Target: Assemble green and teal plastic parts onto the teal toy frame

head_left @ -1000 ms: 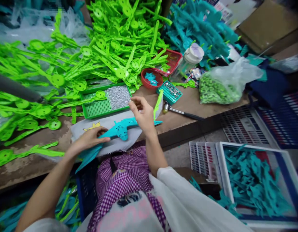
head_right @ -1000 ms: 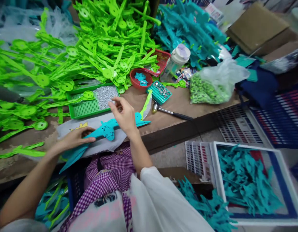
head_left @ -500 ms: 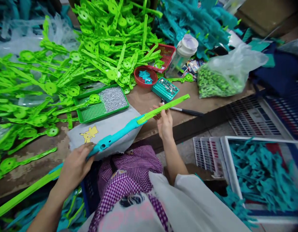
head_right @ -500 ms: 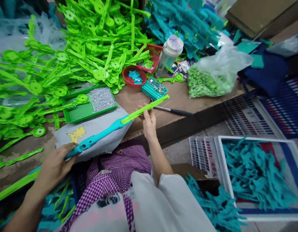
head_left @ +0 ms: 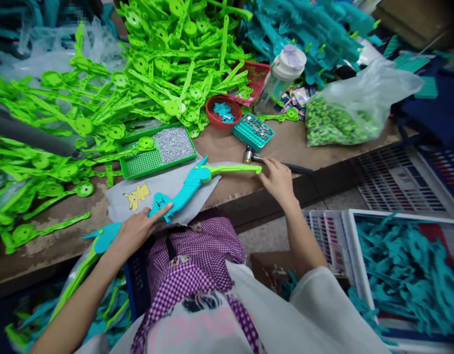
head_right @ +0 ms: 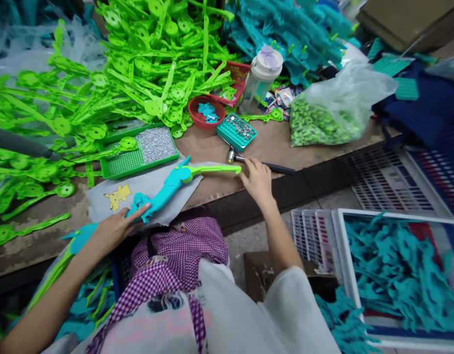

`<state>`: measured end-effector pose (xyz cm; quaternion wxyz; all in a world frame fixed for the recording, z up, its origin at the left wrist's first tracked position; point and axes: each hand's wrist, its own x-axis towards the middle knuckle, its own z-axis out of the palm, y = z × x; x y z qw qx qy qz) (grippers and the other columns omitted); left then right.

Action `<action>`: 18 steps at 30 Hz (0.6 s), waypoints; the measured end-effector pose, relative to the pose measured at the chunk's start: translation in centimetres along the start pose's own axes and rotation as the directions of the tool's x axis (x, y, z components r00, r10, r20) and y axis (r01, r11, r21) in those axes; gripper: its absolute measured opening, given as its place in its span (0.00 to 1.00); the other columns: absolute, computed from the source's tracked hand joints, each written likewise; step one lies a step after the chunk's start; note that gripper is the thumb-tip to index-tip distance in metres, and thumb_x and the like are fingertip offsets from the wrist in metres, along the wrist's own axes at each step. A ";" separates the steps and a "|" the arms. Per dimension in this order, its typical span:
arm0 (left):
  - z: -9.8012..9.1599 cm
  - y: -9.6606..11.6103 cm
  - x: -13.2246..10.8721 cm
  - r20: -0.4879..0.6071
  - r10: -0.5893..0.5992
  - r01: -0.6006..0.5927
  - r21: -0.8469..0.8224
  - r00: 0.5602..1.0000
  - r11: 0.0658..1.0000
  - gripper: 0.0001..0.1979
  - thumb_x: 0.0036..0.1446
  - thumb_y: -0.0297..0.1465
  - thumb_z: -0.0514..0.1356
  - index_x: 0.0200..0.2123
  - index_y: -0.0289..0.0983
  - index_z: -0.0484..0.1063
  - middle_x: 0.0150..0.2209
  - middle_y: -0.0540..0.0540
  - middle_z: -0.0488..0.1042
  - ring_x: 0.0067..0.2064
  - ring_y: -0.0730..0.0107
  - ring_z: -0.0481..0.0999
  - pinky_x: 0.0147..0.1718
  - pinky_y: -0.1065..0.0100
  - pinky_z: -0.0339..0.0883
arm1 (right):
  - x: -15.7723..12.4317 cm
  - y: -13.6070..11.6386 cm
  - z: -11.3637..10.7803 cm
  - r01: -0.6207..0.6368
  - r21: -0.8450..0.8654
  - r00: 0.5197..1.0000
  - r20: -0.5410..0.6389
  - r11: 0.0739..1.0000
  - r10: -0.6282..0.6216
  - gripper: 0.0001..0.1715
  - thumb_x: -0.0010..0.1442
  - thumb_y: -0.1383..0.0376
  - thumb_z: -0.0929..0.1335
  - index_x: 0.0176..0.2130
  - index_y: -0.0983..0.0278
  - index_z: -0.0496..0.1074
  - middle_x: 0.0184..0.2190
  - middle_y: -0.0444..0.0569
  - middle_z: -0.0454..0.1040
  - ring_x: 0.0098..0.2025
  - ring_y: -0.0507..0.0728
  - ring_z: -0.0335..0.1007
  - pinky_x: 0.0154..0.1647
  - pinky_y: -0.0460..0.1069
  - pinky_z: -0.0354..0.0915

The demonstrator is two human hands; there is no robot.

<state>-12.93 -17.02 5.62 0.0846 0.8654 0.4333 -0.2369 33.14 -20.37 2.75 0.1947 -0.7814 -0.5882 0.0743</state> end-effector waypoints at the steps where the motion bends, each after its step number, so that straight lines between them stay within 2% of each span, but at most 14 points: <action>1: 0.1 -0.1 0.2 -0.003 -0.011 0.011 0.003 1.000 1.000 0.27 0.72 0.39 0.46 0.72 0.54 0.52 0.47 0.36 0.72 0.42 0.52 0.78 0.41 0.60 0.71 | 0.6 0.6 0.0 0.042 -0.059 0.999 0.021 0.997 -0.041 0.30 0.63 0.60 0.64 0.62 0.66 0.68 0.64 0.62 0.69 0.65 0.68 0.64 0.63 0.65 0.58; 3: 0.4 -0.2 0.3 -0.002 -0.017 0.017 0.000 1.000 1.000 0.27 0.71 0.40 0.46 0.71 0.55 0.52 0.47 0.36 0.72 0.41 0.53 0.78 0.41 0.60 0.70 | 1.8 1.4 0.2 0.081 -0.144 0.996 0.059 0.986 -0.074 0.32 0.64 0.62 0.63 0.66 0.66 0.63 0.65 0.63 0.66 0.66 0.68 0.62 0.63 0.66 0.56; 5: 0.7 -0.1 0.2 0.019 0.013 -0.013 -0.009 1.000 1.000 0.28 0.71 0.43 0.46 0.72 0.56 0.51 0.47 0.37 0.72 0.41 0.53 0.79 0.40 0.61 0.70 | 3.0 1.6 0.6 0.069 -0.214 0.994 0.098 0.974 -0.049 0.30 0.66 0.62 0.62 0.64 0.67 0.64 0.61 0.65 0.70 0.61 0.69 0.65 0.58 0.63 0.59; 8: 0.7 0.1 -0.1 0.051 0.060 -0.060 -0.002 0.997 0.998 0.29 0.71 0.46 0.45 0.73 0.56 0.47 0.48 0.37 0.71 0.41 0.52 0.79 0.39 0.61 0.71 | 4.6 1.6 0.9 0.075 -0.322 0.987 0.159 0.944 -0.024 0.21 0.68 0.63 0.59 0.54 0.70 0.72 0.50 0.67 0.75 0.52 0.69 0.68 0.50 0.59 0.60; 11: 0.5 0.3 -0.3 0.052 0.063 -0.064 0.016 0.997 0.998 0.29 0.72 0.47 0.41 0.73 0.55 0.43 0.48 0.36 0.71 0.41 0.52 0.80 0.39 0.61 0.71 | 4.9 1.5 0.2 0.132 -0.362 0.981 0.178 0.923 -0.070 0.19 0.70 0.63 0.58 0.46 0.70 0.73 0.46 0.68 0.75 0.47 0.66 0.69 0.43 0.55 0.58; 13: 0.5 0.4 -0.2 0.047 0.057 -0.058 0.020 0.997 0.998 0.30 0.72 0.48 0.41 0.74 0.55 0.42 0.48 0.35 0.72 0.40 0.51 0.80 0.38 0.60 0.71 | 3.6 1.1 -0.5 0.077 -0.352 0.992 0.118 0.933 -0.038 0.21 0.71 0.61 0.56 0.46 0.70 0.72 0.46 0.67 0.75 0.41 0.64 0.70 0.37 0.53 0.56; 15: 0.6 0.6 -0.2 0.044 0.050 -0.051 0.018 0.998 0.999 0.30 0.72 0.48 0.41 0.74 0.55 0.42 0.48 0.35 0.72 0.40 0.50 0.80 0.38 0.59 0.71 | 1.3 -0.1 -0.7 -0.005 -0.261 0.999 0.047 0.965 0.017 0.23 0.72 0.59 0.55 0.48 0.69 0.71 0.43 0.64 0.76 0.35 0.61 0.71 0.33 0.51 0.54; 16: 0.6 0.8 -0.1 0.044 0.046 -0.046 0.015 0.998 0.999 0.30 0.72 0.47 0.41 0.74 0.55 0.42 0.48 0.34 0.72 0.40 0.50 0.80 0.38 0.59 0.71 | -0.1 -1.0 -0.5 -0.018 -0.179 0.999 0.043 0.984 0.026 0.23 0.72 0.58 0.54 0.48 0.68 0.70 0.40 0.61 0.77 0.33 0.61 0.71 0.32 0.50 0.54; 18: 0.6 1.1 -0.1 0.053 0.037 -0.037 0.005 0.998 0.999 0.29 0.72 0.46 0.41 0.73 0.56 0.42 0.49 0.34 0.72 0.40 0.50 0.80 0.38 0.59 0.71 | -2.8 -3.4 0.8 0.039 0.029 0.989 0.144 0.999 -0.042 0.22 0.72 0.56 0.55 0.48 0.66 0.69 0.32 0.55 0.77 0.30 0.60 0.71 0.31 0.49 0.55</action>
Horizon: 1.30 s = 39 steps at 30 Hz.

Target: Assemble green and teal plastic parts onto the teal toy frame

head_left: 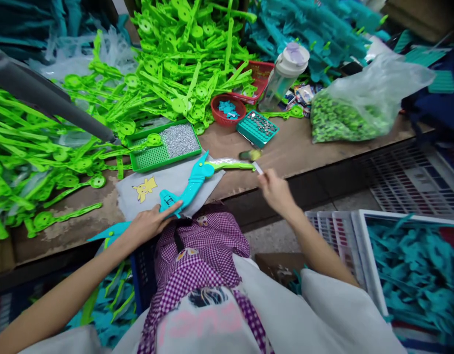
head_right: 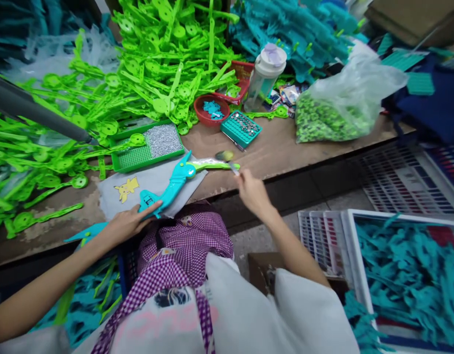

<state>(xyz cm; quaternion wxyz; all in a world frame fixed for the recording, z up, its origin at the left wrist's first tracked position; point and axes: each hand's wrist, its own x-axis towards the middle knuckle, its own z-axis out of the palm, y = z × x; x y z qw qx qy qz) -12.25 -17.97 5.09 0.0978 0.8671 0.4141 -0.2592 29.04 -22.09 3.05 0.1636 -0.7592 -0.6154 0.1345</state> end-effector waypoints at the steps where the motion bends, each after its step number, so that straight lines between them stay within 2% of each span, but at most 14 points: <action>1: 0.0 0.1 0.0 0.008 -0.001 0.001 -0.008 1.000 1.000 0.29 0.72 0.46 0.42 0.74 0.55 0.42 0.49 0.34 0.72 0.40 0.50 0.80 0.38 0.59 0.71 | -0.9 -1.3 1.0 0.044 0.078 0.996 0.075 0.996 -0.050 0.22 0.71 0.55 0.55 0.48 0.65 0.69 0.29 0.52 0.76 0.29 0.59 0.72 0.31 0.49 0.55; 3: 0.0 0.2 0.2 0.022 0.005 -0.004 -0.026 1.000 1.000 0.29 0.72 0.46 0.42 0.74 0.55 0.42 0.48 0.34 0.72 0.40 0.50 0.80 0.38 0.59 0.71 | -2.1 -3.8 2.8 0.066 0.146 0.983 0.160 0.987 -0.089 0.21 0.71 0.55 0.56 0.46 0.63 0.69 0.25 0.49 0.75 0.28 0.60 0.73 0.30 0.48 0.55; 4: 0.0 0.1 0.2 0.024 0.014 -0.013 -0.036 1.000 0.999 0.29 0.72 0.46 0.42 0.74 0.55 0.43 0.48 0.35 0.72 0.39 0.51 0.80 0.38 0.59 0.71 | -2.3 -4.7 3.5 0.059 0.151 0.984 0.159 0.987 -0.083 0.21 0.71 0.55 0.55 0.46 0.63 0.70 0.25 0.49 0.74 0.28 0.60 0.73 0.30 0.48 0.55; 7: 0.1 -0.3 0.5 0.017 0.043 -0.042 -0.059 0.999 0.997 0.29 0.72 0.45 0.42 0.73 0.54 0.44 0.48 0.34 0.72 0.38 0.51 0.80 0.39 0.58 0.72 | -2.5 -6.7 4.3 0.023 0.122 1.000 0.014 0.992 -0.025 0.24 0.72 0.55 0.53 0.48 0.63 0.70 0.29 0.51 0.76 0.29 0.59 0.73 0.31 0.49 0.55; 9: 0.0 -0.5 0.5 0.016 0.053 -0.051 -0.065 0.998 0.997 0.29 0.72 0.45 0.42 0.73 0.55 0.44 0.49 0.34 0.72 0.38 0.51 0.80 0.40 0.57 0.72 | -2.4 -7.3 4.3 0.017 0.062 1.000 -0.025 0.998 -0.016 0.24 0.72 0.56 0.53 0.48 0.63 0.70 0.30 0.52 0.77 0.27 0.58 0.71 0.31 0.50 0.53; 12: -0.3 -0.5 0.4 0.032 0.054 -0.052 -0.056 0.998 0.997 0.29 0.72 0.44 0.42 0.73 0.56 0.42 0.48 0.34 0.72 0.39 0.51 0.80 0.40 0.58 0.71 | -2.1 -7.7 4.2 0.016 -0.036 0.996 0.089 0.999 -0.013 0.22 0.72 0.56 0.55 0.45 0.62 0.72 0.27 0.51 0.77 0.25 0.57 0.68 0.29 0.49 0.49; 14: -0.6 -0.4 0.3 0.041 0.061 -0.059 -0.042 0.997 0.997 0.28 0.73 0.43 0.42 0.73 0.56 0.42 0.48 0.35 0.73 0.40 0.52 0.80 0.40 0.59 0.71 | -1.9 -7.6 4.0 -0.012 -0.045 0.994 0.105 0.999 0.017 0.23 0.72 0.55 0.54 0.46 0.62 0.72 0.26 0.50 0.76 0.24 0.58 0.68 0.29 0.49 0.48; 18: -0.7 -0.6 0.4 0.026 0.078 -0.078 -0.025 0.997 0.997 0.29 0.73 0.40 0.42 0.74 0.56 0.40 0.48 0.35 0.72 0.38 0.53 0.80 0.38 0.62 0.70 | -1.4 -6.8 3.2 -0.106 -0.020 0.994 -0.027 0.994 0.105 0.26 0.73 0.55 0.52 0.50 0.63 0.71 0.26 0.50 0.76 0.25 0.58 0.68 0.30 0.49 0.50; 21: -0.6 -1.0 0.6 0.031 0.085 -0.084 -0.025 0.996 0.996 0.29 0.73 0.39 0.42 0.74 0.56 0.39 0.47 0.35 0.73 0.39 0.52 0.80 0.37 0.61 0.70 | -0.8 -6.6 3.1 -0.100 -0.068 0.995 0.008 0.993 0.100 0.25 0.73 0.54 0.54 0.47 0.63 0.72 0.26 0.51 0.75 0.25 0.58 0.68 0.30 0.49 0.51; 25: -0.4 -1.2 0.7 0.026 0.086 -0.085 -0.036 0.996 0.996 0.29 0.72 0.39 0.44 0.74 0.55 0.42 0.48 0.34 0.73 0.39 0.52 0.80 0.37 0.61 0.71 | -0.3 -7.2 4.0 -0.078 -0.076 0.995 -0.075 0.994 0.072 0.26 0.73 0.55 0.52 0.46 0.63 0.72 0.26 0.51 0.76 0.25 0.57 0.68 0.29 0.49 0.52; 29: -0.3 -1.0 0.7 0.015 0.083 -0.082 -0.055 0.996 0.995 0.29 0.72 0.39 0.43 0.73 0.53 0.44 0.47 0.33 0.73 0.37 0.51 0.80 0.36 0.59 0.71 | -0.4 -7.2 4.0 -0.043 -0.111 0.995 0.080 0.993 0.052 0.24 0.73 0.54 0.55 0.45 0.63 0.73 0.23 0.50 0.75 0.22 0.55 0.63 0.29 0.48 0.51; 30: -0.3 -0.9 0.8 0.018 0.084 -0.083 -0.054 0.996 0.995 0.28 0.72 0.39 0.42 0.73 0.53 0.44 0.47 0.33 0.73 0.37 0.51 0.80 0.36 0.59 0.71 | -0.6 -6.9 3.7 -0.054 -0.098 0.996 0.068 0.994 0.061 0.24 0.73 0.54 0.55 0.46 0.62 0.73 0.23 0.49 0.75 0.22 0.55 0.63 0.29 0.48 0.50; 34: -0.4 -1.0 0.7 0.042 0.075 -0.074 -0.027 0.996 0.997 0.29 0.73 0.41 0.42 0.74 0.55 0.41 0.47 0.34 0.72 0.38 0.51 0.80 0.36 0.59 0.71 | -1.5 -4.9 2.1 -0.215 -0.050 0.967 -0.149 0.975 0.205 0.27 0.73 0.54 0.51 0.47 0.64 0.71 0.24 0.49 0.73 0.22 0.55 0.62 0.28 0.49 0.46; 39: -1.2 -1.3 0.7 0.030 0.102 -0.100 -0.066 0.994 0.993 0.29 0.73 0.42 0.41 0.74 0.54 0.40 0.45 0.35 0.72 0.37 0.53 0.79 0.36 0.60 0.69 | -2.2 -3.2 1.7 -0.263 -0.065 0.965 -0.007 0.963 0.263 0.21 0.71 0.56 0.56 0.42 0.63 0.72 0.23 0.48 0.71 0.22 0.56 0.60 0.29 0.49 0.44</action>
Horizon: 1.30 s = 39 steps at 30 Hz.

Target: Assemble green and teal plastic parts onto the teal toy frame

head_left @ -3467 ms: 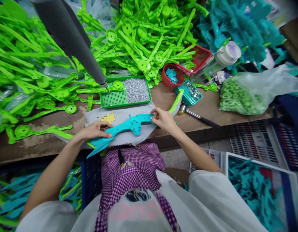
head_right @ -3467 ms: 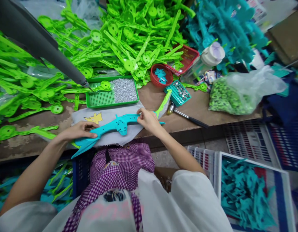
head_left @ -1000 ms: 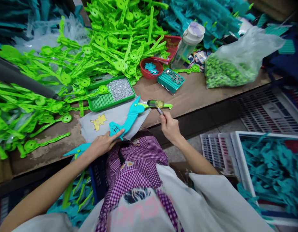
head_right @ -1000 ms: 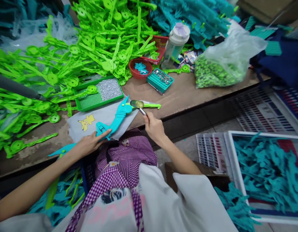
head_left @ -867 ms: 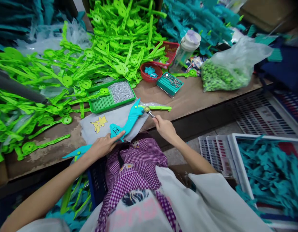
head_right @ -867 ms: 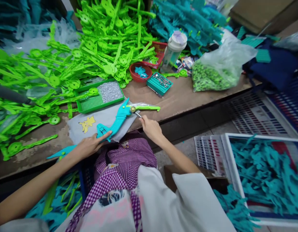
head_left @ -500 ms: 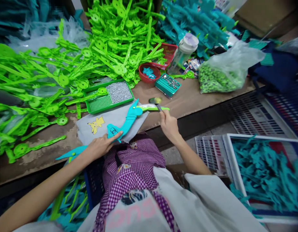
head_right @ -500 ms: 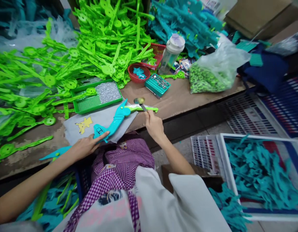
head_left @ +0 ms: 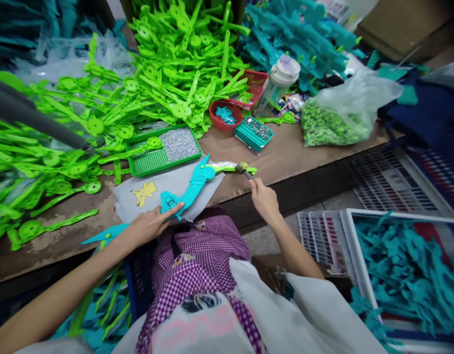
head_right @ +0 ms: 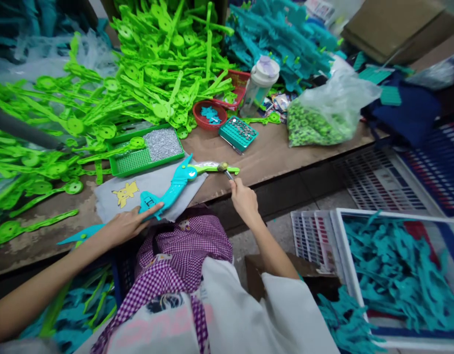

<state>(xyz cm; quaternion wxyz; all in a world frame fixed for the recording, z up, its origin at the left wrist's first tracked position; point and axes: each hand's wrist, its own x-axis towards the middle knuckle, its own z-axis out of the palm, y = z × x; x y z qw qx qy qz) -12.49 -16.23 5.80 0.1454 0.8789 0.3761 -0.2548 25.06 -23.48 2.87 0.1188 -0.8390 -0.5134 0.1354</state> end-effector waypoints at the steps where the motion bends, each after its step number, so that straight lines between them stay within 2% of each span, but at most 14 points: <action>1: -0.4 0.1 0.4 -0.007 0.000 0.000 -0.005 1.000 1.000 0.29 0.73 0.43 0.41 0.74 0.55 0.41 0.46 0.35 0.72 0.37 0.53 0.78 0.36 0.60 0.69 | -0.1 0.1 -0.1 -0.011 0.046 1.000 -0.020 0.999 0.012 0.21 0.71 0.56 0.55 0.42 0.62 0.71 0.23 0.48 0.70 0.22 0.56 0.60 0.29 0.49 0.45; 5: -2.7 1.2 3.7 -0.078 0.006 -0.007 -0.015 0.997 1.000 0.29 0.72 0.46 0.45 0.73 0.55 0.49 0.50 0.34 0.71 0.42 0.52 0.77 0.42 0.59 0.67 | -0.3 -0.6 -0.5 -0.007 0.264 0.982 -0.181 0.964 0.056 0.23 0.70 0.51 0.53 0.37 0.60 0.66 0.22 0.46 0.66 0.25 0.58 0.63 0.30 0.49 0.50; 7: -3.7 1.5 5.4 -0.171 0.040 -0.044 -0.017 0.984 0.999 0.28 0.71 0.46 0.49 0.71 0.53 0.54 0.55 0.33 0.68 0.50 0.48 0.74 0.49 0.54 0.65 | -0.6 -1.8 0.0 0.064 0.346 0.987 -0.158 0.936 -0.009 0.22 0.68 0.49 0.54 0.35 0.59 0.65 0.21 0.44 0.65 0.25 0.57 0.63 0.30 0.49 0.51; 11: -2.0 0.9 3.9 -0.505 -0.035 -0.036 -0.129 0.862 0.991 0.27 0.67 0.44 0.57 0.67 0.51 0.62 0.65 0.37 0.62 0.64 0.44 0.64 0.60 0.48 0.57 | -2.4 -4.4 1.8 0.146 0.472 0.988 -0.018 0.869 -0.156 0.23 0.67 0.46 0.56 0.33 0.59 0.65 0.19 0.40 0.61 0.22 0.54 0.60 0.28 0.48 0.53; 13: 1.3 0.4 0.3 -0.690 -0.287 0.064 -0.330 0.665 0.942 0.25 0.66 0.43 0.58 0.64 0.44 0.67 0.62 0.36 0.66 0.63 0.48 0.66 0.61 0.51 0.57 | -3.7 -5.5 2.5 0.163 0.485 0.980 0.018 0.859 -0.196 0.24 0.68 0.45 0.56 0.33 0.59 0.65 0.18 0.39 0.60 0.21 0.54 0.59 0.28 0.47 0.53; 16: 7.7 0.0 -5.8 -0.659 -0.736 0.295 -0.680 0.156 0.672 0.24 0.63 0.44 0.60 0.57 0.36 0.71 0.53 0.34 0.71 0.58 0.48 0.69 0.60 0.50 0.60 | -5.1 -7.9 3.5 0.288 0.443 0.912 0.144 0.849 -0.385 0.25 0.69 0.47 0.55 0.36 0.60 0.68 0.20 0.42 0.66 0.22 0.54 0.63 0.29 0.47 0.54; 18: 11.4 0.0 -8.8 -0.525 -0.851 0.342 -0.804 -0.022 0.487 0.27 0.58 0.46 0.62 0.53 0.34 0.71 0.51 0.33 0.71 0.58 0.47 0.69 0.60 0.49 0.61 | -5.4 -10.4 4.6 0.414 0.366 0.813 0.262 0.834 -0.519 0.24 0.70 0.49 0.55 0.40 0.60 0.71 0.22 0.45 0.71 0.23 0.56 0.66 0.29 0.48 0.52; 19: 12.9 0.0 -9.6 -0.445 -0.894 0.321 -0.855 -0.054 0.407 0.27 0.56 0.47 0.63 0.52 0.34 0.72 0.49 0.34 0.73 0.56 0.48 0.71 0.58 0.50 0.63 | -5.4 -11.8 5.2 0.473 0.315 0.769 0.308 0.823 -0.560 0.24 0.71 0.50 0.55 0.42 0.61 0.71 0.24 0.47 0.74 0.24 0.57 0.68 0.29 0.49 0.51; 21: 14.9 -0.1 -10.2 -0.243 -0.970 0.178 -0.956 -0.027 0.235 0.27 0.52 0.48 0.64 0.49 0.35 0.72 0.42 0.39 0.75 0.46 0.55 0.77 0.50 0.54 0.70 | -5.4 -14.5 6.4 0.566 0.215 0.715 0.351 0.796 -0.604 0.24 0.72 0.52 0.55 0.46 0.61 0.72 0.27 0.49 0.78 0.26 0.58 0.70 0.29 0.49 0.48; 24: 15.9 -0.7 -9.1 0.051 -0.990 -0.155 -0.985 0.128 -0.071 0.25 0.46 0.49 0.66 0.39 0.35 0.73 0.30 0.46 0.76 0.30 0.66 0.77 0.33 0.65 0.72 | -5.6 -17.6 7.2 0.664 0.117 0.666 0.356 0.739 -0.655 0.24 0.73 0.54 0.54 0.47 0.62 0.72 0.33 0.52 0.81 0.28 0.58 0.71 0.30 0.49 0.46; 26: 15.8 -1.1 -8.1 0.140 -0.974 -0.315 -0.929 0.180 -0.192 0.23 0.40 0.47 0.69 0.33 0.35 0.73 0.25 0.48 0.75 0.26 0.68 0.76 0.28 0.68 0.69 | -5.8 -18.8 7.1 0.712 0.069 0.637 0.353 0.698 -0.685 0.25 0.73 0.54 0.54 0.46 0.62 0.72 0.32 0.52 0.81 0.27 0.57 0.70 0.29 0.49 0.45; 30: 15.1 -1.5 -7.3 0.193 -0.963 -0.449 -0.855 0.186 -0.258 0.21 0.33 0.43 0.72 0.26 0.35 0.72 0.20 0.51 0.74 0.21 0.73 0.73 0.22 0.73 0.63 | -5.9 -19.7 6.5 0.767 0.024 0.621 0.226 0.641 -0.751 0.29 0.74 0.53 0.51 0.45 0.64 0.72 0.33 0.54 0.80 0.29 0.56 0.71 0.29 0.49 0.47; 35: 15.3 -1.9 -7.3 0.187 -0.954 -0.496 -0.821 0.233 -0.282 0.19 0.33 0.40 0.72 0.24 0.35 0.71 0.20 0.51 0.74 0.19 0.76 0.71 0.20 0.74 0.61 | -6.4 -20.8 6.3 0.761 -0.130 0.635 0.350 0.635 -0.689 0.27 0.74 0.53 0.52 0.45 0.64 0.72 0.29 0.52 0.80 0.24 0.55 0.67 0.27 0.49 0.42; 39: 15.4 -2.3 -7.2 0.171 -0.950 -0.515 -0.808 0.261 -0.286 0.17 0.34 0.38 0.73 0.22 0.35 0.71 0.19 0.51 0.73 0.19 0.78 0.70 0.20 0.75 0.60 | -6.9 -22.4 6.4 0.794 -0.101 0.598 0.304 0.599 -0.741 0.28 0.75 0.54 0.51 0.49 0.64 0.72 0.35 0.55 0.81 0.28 0.56 0.70 0.28 0.49 0.46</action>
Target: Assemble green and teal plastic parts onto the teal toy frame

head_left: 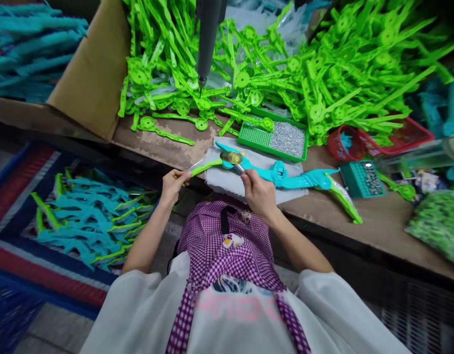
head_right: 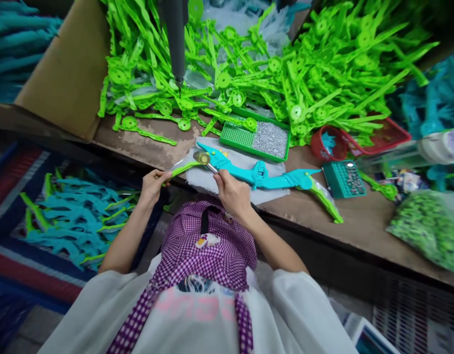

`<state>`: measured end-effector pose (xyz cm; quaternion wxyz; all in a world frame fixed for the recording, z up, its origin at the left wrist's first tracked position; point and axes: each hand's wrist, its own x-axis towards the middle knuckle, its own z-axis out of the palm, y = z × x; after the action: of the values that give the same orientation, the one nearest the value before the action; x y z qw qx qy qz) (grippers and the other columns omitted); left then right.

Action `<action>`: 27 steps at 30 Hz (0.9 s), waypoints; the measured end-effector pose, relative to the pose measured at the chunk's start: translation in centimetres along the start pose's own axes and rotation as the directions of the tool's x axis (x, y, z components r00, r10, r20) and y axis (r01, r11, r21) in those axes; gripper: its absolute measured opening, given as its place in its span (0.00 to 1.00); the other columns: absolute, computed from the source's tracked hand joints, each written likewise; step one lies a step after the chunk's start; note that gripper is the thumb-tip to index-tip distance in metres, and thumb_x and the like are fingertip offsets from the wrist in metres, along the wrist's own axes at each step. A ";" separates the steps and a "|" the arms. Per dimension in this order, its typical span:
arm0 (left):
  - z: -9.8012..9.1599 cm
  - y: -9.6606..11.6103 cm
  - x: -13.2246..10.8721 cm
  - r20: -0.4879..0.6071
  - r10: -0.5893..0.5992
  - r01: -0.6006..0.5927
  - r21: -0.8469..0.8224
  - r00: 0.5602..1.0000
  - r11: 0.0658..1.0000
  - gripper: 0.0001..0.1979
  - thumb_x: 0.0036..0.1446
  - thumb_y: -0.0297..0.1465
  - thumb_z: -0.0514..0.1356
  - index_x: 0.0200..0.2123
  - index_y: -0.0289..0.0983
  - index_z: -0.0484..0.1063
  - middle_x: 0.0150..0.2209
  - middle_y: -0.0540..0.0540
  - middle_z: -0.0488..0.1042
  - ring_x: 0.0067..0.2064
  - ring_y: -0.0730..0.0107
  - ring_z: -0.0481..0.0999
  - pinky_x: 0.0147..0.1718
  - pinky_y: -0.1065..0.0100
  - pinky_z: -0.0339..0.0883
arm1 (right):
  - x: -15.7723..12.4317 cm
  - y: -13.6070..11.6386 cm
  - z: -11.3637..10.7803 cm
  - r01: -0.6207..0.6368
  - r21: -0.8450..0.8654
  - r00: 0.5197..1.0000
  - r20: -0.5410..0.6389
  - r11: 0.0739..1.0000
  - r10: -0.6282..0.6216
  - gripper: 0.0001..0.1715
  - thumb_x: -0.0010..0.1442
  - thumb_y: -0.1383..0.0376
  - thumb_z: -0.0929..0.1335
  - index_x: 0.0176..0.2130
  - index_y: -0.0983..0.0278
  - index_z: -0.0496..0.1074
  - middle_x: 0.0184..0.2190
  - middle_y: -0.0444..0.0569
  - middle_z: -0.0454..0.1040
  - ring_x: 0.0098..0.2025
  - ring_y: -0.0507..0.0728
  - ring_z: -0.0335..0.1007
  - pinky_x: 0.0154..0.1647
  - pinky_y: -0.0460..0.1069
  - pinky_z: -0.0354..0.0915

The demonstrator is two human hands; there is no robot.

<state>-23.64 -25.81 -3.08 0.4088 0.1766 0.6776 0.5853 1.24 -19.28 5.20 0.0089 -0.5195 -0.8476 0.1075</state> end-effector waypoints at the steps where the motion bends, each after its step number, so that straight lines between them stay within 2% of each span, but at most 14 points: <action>1: 0.0 0.1 0.1 0.006 0.000 0.000 -0.003 1.000 1.000 0.17 0.34 0.37 0.73 0.22 0.35 0.71 0.19 0.51 0.73 0.19 0.78 0.69 0.20 0.75 0.60 | 0.3 -0.3 0.0 0.004 -0.010 1.000 0.008 1.000 -0.004 0.28 0.75 0.54 0.51 0.49 0.64 0.72 0.35 0.55 0.81 0.28 0.56 0.70 0.28 0.49 0.46; 5: 0.2 0.4 0.0 0.034 -0.034 0.034 -0.006 0.999 0.999 0.18 0.34 0.37 0.75 0.21 0.35 0.70 0.19 0.51 0.72 0.18 0.77 0.68 0.19 0.74 0.61 | 1.3 -1.6 0.2 0.003 -0.045 0.997 0.073 0.999 0.001 0.27 0.74 0.53 0.53 0.48 0.64 0.72 0.33 0.55 0.80 0.25 0.56 0.68 0.28 0.50 0.45; 8: 0.0 0.4 0.1 0.060 -0.045 0.046 -0.014 0.997 0.999 0.19 0.35 0.37 0.75 0.23 0.35 0.70 0.20 0.50 0.73 0.19 0.76 0.69 0.19 0.74 0.61 | 1.5 -3.2 0.9 0.093 0.006 0.994 0.048 0.996 -0.093 0.27 0.74 0.54 0.52 0.49 0.64 0.72 0.35 0.56 0.80 0.27 0.56 0.70 0.28 0.50 0.47; 10: -0.4 0.3 0.1 0.095 -0.043 0.043 0.011 0.995 0.999 0.19 0.38 0.39 0.75 0.24 0.34 0.70 0.21 0.49 0.74 0.20 0.75 0.70 0.20 0.73 0.62 | 1.7 -3.8 1.5 0.146 0.021 0.984 0.100 0.989 -0.148 0.26 0.74 0.54 0.53 0.48 0.63 0.73 0.34 0.55 0.80 0.27 0.57 0.70 0.28 0.50 0.48; 12: -0.8 0.1 0.1 0.138 -0.030 0.022 0.064 0.990 0.998 0.20 0.42 0.41 0.73 0.27 0.35 0.70 0.22 0.49 0.74 0.21 0.73 0.72 0.21 0.72 0.64 | 1.9 -3.4 1.5 0.134 0.059 0.980 0.140 0.989 -0.142 0.26 0.73 0.52 0.55 0.47 0.63 0.74 0.30 0.54 0.79 0.26 0.57 0.70 0.28 0.50 0.49; 14: -1.2 0.0 -0.3 0.176 0.067 -0.094 0.147 0.982 0.985 0.21 0.43 0.41 0.74 0.33 0.35 0.72 0.26 0.48 0.76 0.24 0.70 0.75 0.26 0.69 0.69 | 1.4 -1.2 0.4 0.078 0.158 0.994 0.062 0.984 -0.089 0.28 0.72 0.50 0.55 0.47 0.63 0.74 0.30 0.53 0.79 0.27 0.58 0.70 0.29 0.49 0.53; 16: -1.7 0.2 -0.9 0.194 0.256 -0.301 0.260 0.947 0.918 0.24 0.42 0.37 0.75 0.41 0.36 0.74 0.32 0.47 0.79 0.30 0.67 0.79 0.35 0.65 0.74 | -0.4 2.5 -1.6 0.006 0.271 0.996 -0.090 0.963 0.019 0.31 0.71 0.46 0.54 0.45 0.63 0.74 0.29 0.52 0.78 0.28 0.57 0.71 0.30 0.49 0.57; 18: -2.1 1.0 -1.9 0.206 0.436 -0.482 0.367 0.876 0.796 0.22 0.45 0.35 0.73 0.44 0.38 0.76 0.38 0.46 0.81 0.36 0.63 0.81 0.43 0.62 0.75 | -3.9 7.0 -3.8 -0.094 0.318 0.959 -0.224 0.943 0.171 0.31 0.67 0.42 0.57 0.42 0.62 0.74 0.27 0.50 0.76 0.26 0.56 0.69 0.29 0.48 0.58; 20: -2.3 2.4 -2.7 0.216 0.521 -0.560 0.426 0.826 0.711 0.14 0.50 0.35 0.71 0.41 0.40 0.79 0.39 0.45 0.82 0.40 0.60 0.82 0.47 0.62 0.74 | -8.4 11.4 -5.2 -0.196 0.305 0.919 -0.275 0.932 0.284 0.30 0.65 0.40 0.61 0.39 0.61 0.74 0.22 0.45 0.71 0.22 0.54 0.64 0.27 0.48 0.58; 21: -2.4 3.4 -3.0 0.221 0.529 -0.568 0.440 0.819 0.695 0.13 0.50 0.36 0.71 0.40 0.40 0.81 0.39 0.45 0.82 0.40 0.59 0.82 0.47 0.63 0.74 | -10.7 13.4 -5.5 -0.226 0.294 0.914 -0.264 0.929 0.306 0.29 0.65 0.41 0.60 0.36 0.60 0.74 0.20 0.44 0.68 0.20 0.54 0.61 0.26 0.49 0.57; 22: -2.4 4.5 -3.1 0.228 0.520 -0.562 0.453 0.823 0.692 0.13 0.49 0.37 0.72 0.39 0.41 0.82 0.38 0.45 0.82 0.40 0.58 0.82 0.46 0.64 0.75 | -12.7 15.0 -5.4 -0.238 0.269 0.928 -0.222 0.933 0.300 0.29 0.65 0.40 0.60 0.35 0.60 0.74 0.19 0.44 0.67 0.19 0.54 0.61 0.25 0.49 0.57; 24: -2.1 6.8 -2.8 0.231 0.497 -0.543 0.480 0.836 0.690 0.16 0.45 0.39 0.74 0.38 0.41 0.83 0.36 0.46 0.83 0.38 0.59 0.82 0.42 0.65 0.75 | -15.3 17.7 -4.2 -0.249 0.137 0.944 -0.186 0.959 0.272 0.30 0.65 0.40 0.61 0.36 0.60 0.76 0.21 0.47 0.72 0.20 0.55 0.63 0.25 0.50 0.55; 27: -1.1 10.1 -1.7 0.277 0.516 -0.581 0.489 0.811 0.650 0.17 0.45 0.42 0.74 0.37 0.38 0.83 0.30 0.48 0.82 0.29 0.67 0.78 0.32 0.70 0.71 | -15.1 20.0 -1.4 -0.282 -0.094 0.944 -0.208 0.955 0.258 0.29 0.67 0.45 0.59 0.38 0.61 0.78 0.28 0.54 0.77 0.25 0.58 0.69 0.26 0.50 0.51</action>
<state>-25.86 -25.20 6.98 0.1808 0.5161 0.7067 0.4489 25.92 -23.65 4.25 0.0444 -0.6384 -0.7684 0.0047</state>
